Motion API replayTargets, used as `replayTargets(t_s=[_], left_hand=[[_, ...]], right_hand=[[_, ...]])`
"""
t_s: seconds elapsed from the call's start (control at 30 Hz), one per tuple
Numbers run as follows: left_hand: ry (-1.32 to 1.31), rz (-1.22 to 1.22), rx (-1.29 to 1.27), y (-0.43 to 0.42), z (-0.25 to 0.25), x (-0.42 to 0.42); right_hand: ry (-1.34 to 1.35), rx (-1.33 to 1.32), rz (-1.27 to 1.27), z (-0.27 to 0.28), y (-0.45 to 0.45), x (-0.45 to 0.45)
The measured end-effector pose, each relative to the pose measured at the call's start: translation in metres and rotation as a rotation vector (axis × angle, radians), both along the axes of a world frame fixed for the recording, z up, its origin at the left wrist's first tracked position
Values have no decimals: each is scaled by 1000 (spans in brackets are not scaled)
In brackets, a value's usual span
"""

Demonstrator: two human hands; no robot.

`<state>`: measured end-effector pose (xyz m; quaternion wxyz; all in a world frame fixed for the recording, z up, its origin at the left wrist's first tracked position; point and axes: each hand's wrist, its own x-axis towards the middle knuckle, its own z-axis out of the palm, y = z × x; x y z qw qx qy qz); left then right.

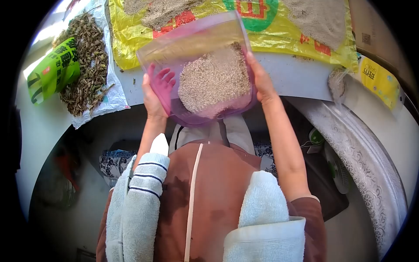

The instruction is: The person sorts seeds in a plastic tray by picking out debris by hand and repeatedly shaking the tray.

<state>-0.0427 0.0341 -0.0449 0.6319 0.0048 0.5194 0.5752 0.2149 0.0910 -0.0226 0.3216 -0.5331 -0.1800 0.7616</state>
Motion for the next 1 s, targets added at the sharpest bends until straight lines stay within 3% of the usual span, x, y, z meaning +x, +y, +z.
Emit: replayTargets(t_s=[0.13,0.23,0.3,0.37,0.43,0.5,0.57,0.6,0.67,0.7,0.8,0.83,0.9,1.0], left_hand=[[-25,-152,-22,9,-3,-64],[8,-119,87,15,16,-34],[280,-31,156,18,30,11],[222,1,139,19,27,15],[105,-22,113,17,5,-16],[-32,-52,79,27,-13,-54],[-87,-93,67,40,-12,-75],[-157,-170,156,43,-11,-72],[-18,-48,84,51,1,-31],[47,6,55,56,7,-8],[163,94,150,54,27,29],[186,52,67,44,12,10],[19,-20,132,42,-9,-40],[8,-141,80,59,-13,-87]], right_hand=[[-329,177,49,-4,-36,-55],[11,-24,25,-28,-13,-25],[93,2,64,-47,4,4],[189,-23,11,-36,15,7],[153,39,-102,-26,8,-19],[-48,157,-77,-32,-7,-48],[-203,200,-75,-5,1,-73],[-148,76,-62,-3,13,-67],[-45,-91,-29,-19,38,-27],[-33,-83,57,-28,49,-4],[83,-74,-10,-34,56,11],[86,-63,-65,-33,51,-4],[17,7,-132,-25,35,-42],[-119,110,-140,-23,21,-77]])
